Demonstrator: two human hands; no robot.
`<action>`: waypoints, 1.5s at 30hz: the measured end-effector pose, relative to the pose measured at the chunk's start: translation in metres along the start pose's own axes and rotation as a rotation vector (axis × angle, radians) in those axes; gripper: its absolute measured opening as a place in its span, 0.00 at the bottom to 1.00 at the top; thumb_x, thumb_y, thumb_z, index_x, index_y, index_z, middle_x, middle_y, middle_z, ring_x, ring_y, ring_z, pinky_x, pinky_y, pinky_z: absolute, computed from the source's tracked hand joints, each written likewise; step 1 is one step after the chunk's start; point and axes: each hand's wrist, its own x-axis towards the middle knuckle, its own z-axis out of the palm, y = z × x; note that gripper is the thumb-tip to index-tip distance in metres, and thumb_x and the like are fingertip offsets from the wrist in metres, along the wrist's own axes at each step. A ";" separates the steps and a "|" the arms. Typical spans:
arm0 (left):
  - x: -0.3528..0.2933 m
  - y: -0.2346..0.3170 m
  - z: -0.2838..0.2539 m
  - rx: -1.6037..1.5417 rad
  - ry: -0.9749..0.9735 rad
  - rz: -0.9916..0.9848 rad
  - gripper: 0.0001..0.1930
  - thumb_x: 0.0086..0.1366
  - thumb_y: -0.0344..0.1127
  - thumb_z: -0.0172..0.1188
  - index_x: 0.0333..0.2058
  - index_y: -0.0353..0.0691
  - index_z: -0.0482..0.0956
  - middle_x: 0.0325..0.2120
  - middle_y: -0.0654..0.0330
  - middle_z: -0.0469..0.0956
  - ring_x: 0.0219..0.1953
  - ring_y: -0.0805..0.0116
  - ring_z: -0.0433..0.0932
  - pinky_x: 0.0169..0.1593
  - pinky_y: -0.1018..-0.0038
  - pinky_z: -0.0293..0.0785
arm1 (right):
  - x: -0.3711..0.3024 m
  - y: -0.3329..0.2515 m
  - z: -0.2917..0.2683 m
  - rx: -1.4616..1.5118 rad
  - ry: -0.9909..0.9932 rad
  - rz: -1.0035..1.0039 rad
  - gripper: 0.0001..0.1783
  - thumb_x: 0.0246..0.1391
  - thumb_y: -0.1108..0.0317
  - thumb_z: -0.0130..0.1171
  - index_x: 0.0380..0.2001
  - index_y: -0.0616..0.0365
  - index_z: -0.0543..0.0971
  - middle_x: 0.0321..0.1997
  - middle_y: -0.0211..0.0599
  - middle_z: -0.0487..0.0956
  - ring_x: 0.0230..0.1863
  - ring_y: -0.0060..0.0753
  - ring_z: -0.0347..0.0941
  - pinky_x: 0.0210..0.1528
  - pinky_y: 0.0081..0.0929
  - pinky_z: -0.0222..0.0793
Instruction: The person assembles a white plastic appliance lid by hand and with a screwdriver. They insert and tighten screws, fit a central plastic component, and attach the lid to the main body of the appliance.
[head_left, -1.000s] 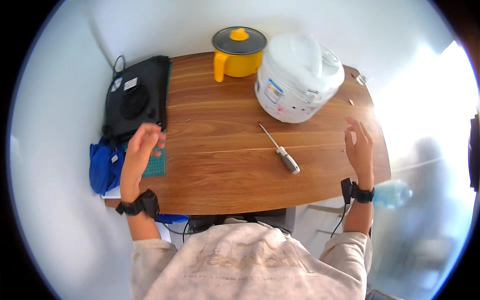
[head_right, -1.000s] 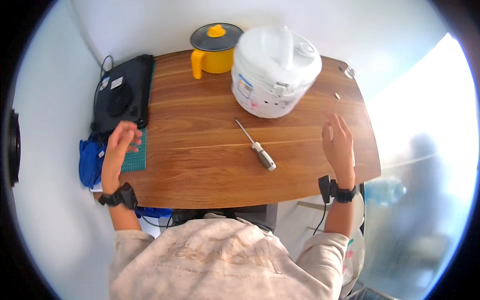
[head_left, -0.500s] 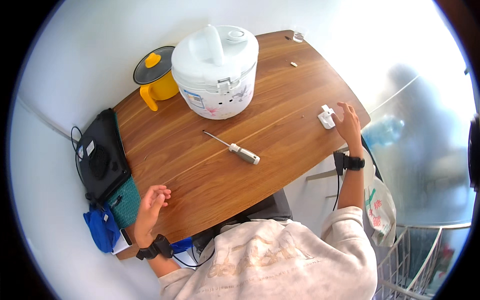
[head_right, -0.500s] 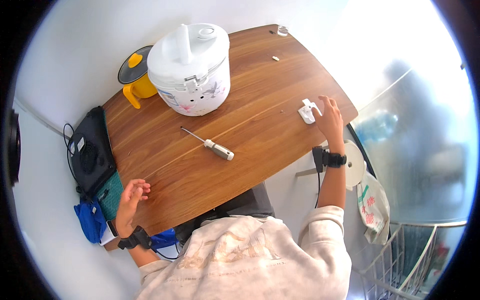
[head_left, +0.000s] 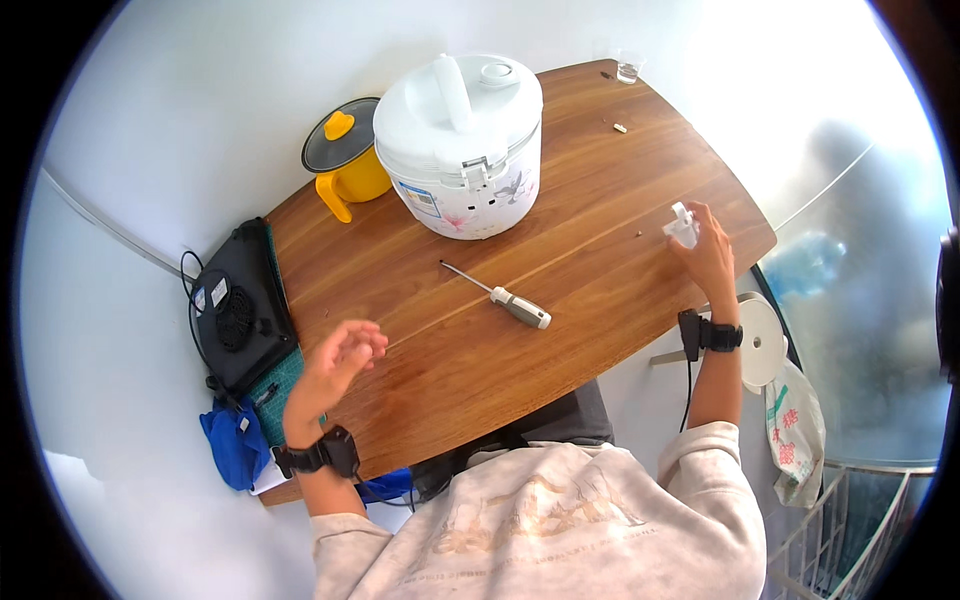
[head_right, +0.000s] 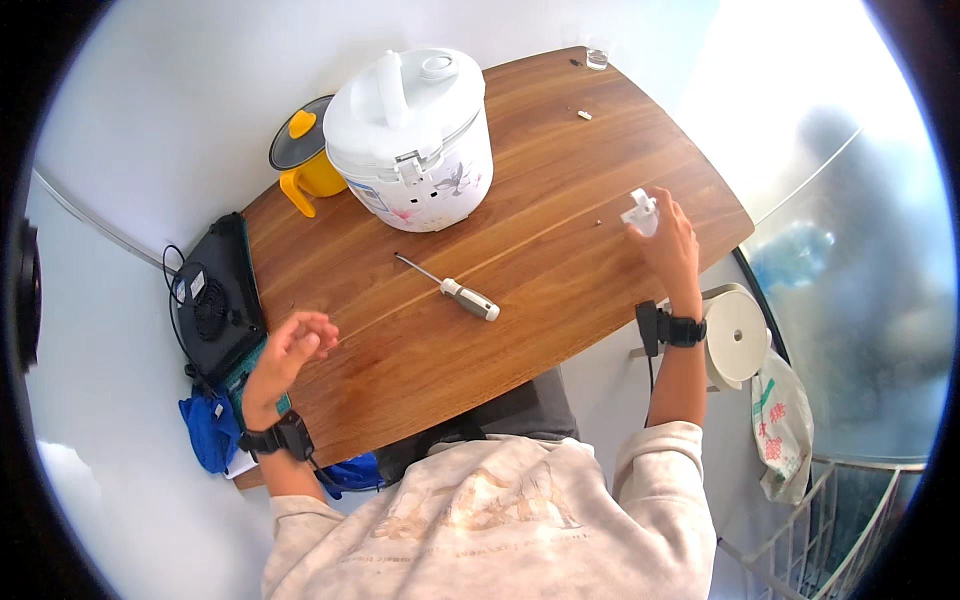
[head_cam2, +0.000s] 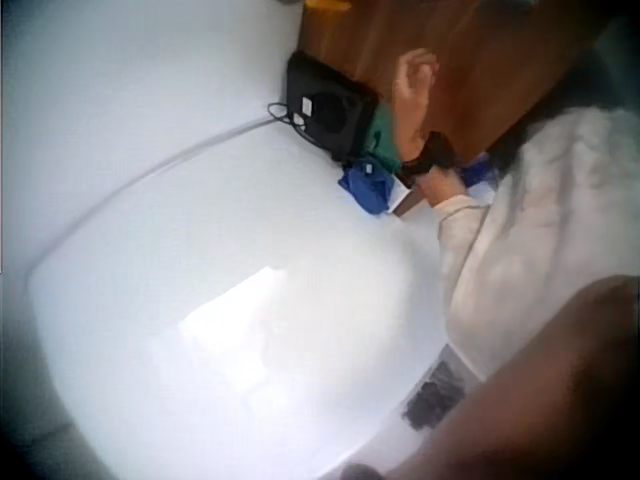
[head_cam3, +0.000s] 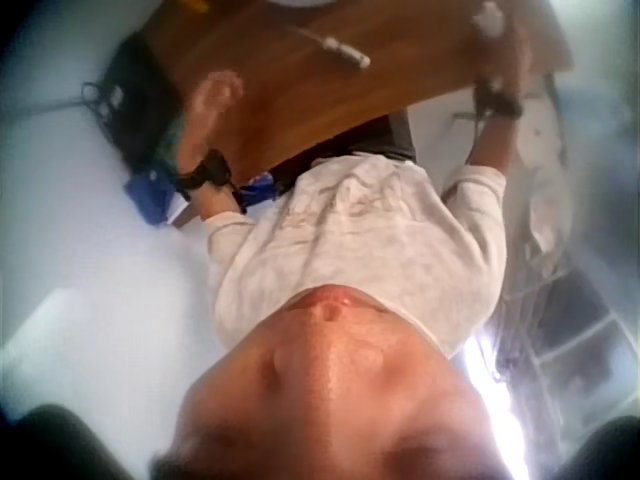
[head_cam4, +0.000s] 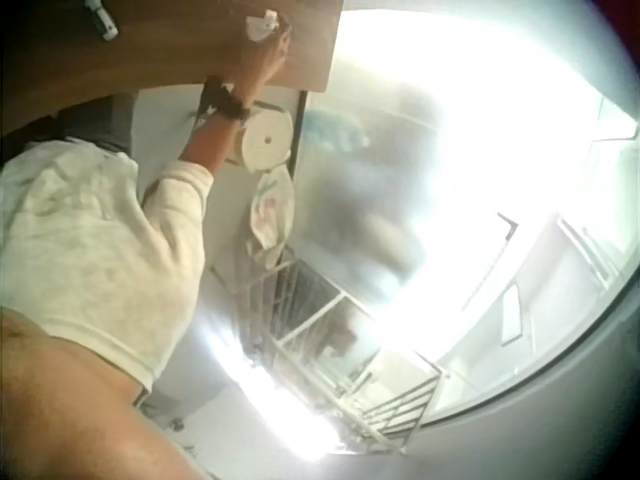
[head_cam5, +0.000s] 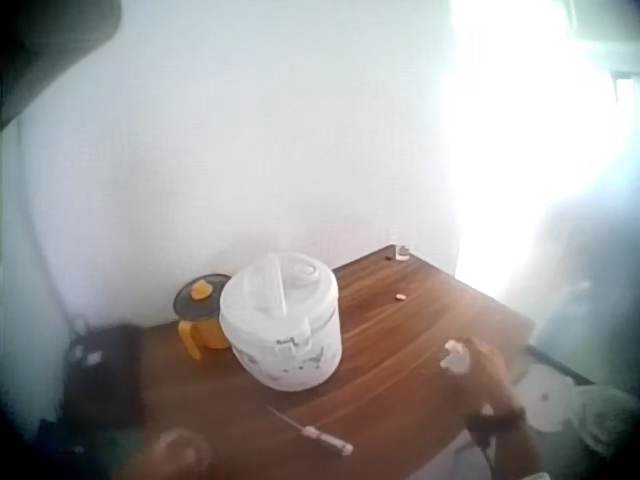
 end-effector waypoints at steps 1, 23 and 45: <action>0.009 0.010 -0.002 0.074 0.031 0.076 0.17 0.70 0.38 0.59 0.54 0.38 0.72 0.48 0.59 0.79 0.49 0.70 0.77 0.53 0.71 0.74 | -0.003 -0.008 0.004 0.085 0.045 -0.063 0.32 0.48 0.60 0.68 0.57 0.52 0.72 0.53 0.47 0.79 0.54 0.49 0.77 0.53 0.42 0.74; 0.139 0.149 0.068 1.364 0.506 0.534 0.42 0.44 0.49 0.77 0.61 0.71 0.73 0.63 0.57 0.67 0.58 0.55 0.71 0.52 0.61 0.79 | -0.036 -0.200 0.061 0.680 0.225 -0.411 0.34 0.46 0.64 0.73 0.55 0.60 0.68 0.60 0.52 0.68 0.58 0.57 0.70 0.54 0.44 0.74; 0.149 0.139 0.090 1.298 0.529 0.718 0.44 0.41 0.53 0.80 0.60 0.63 0.74 0.53 0.53 0.66 0.53 0.48 0.66 0.52 0.56 0.74 | -0.022 -0.182 0.063 0.793 0.331 -0.347 0.30 0.47 0.66 0.72 0.55 0.54 0.73 0.63 0.57 0.70 0.61 0.60 0.71 0.56 0.45 0.75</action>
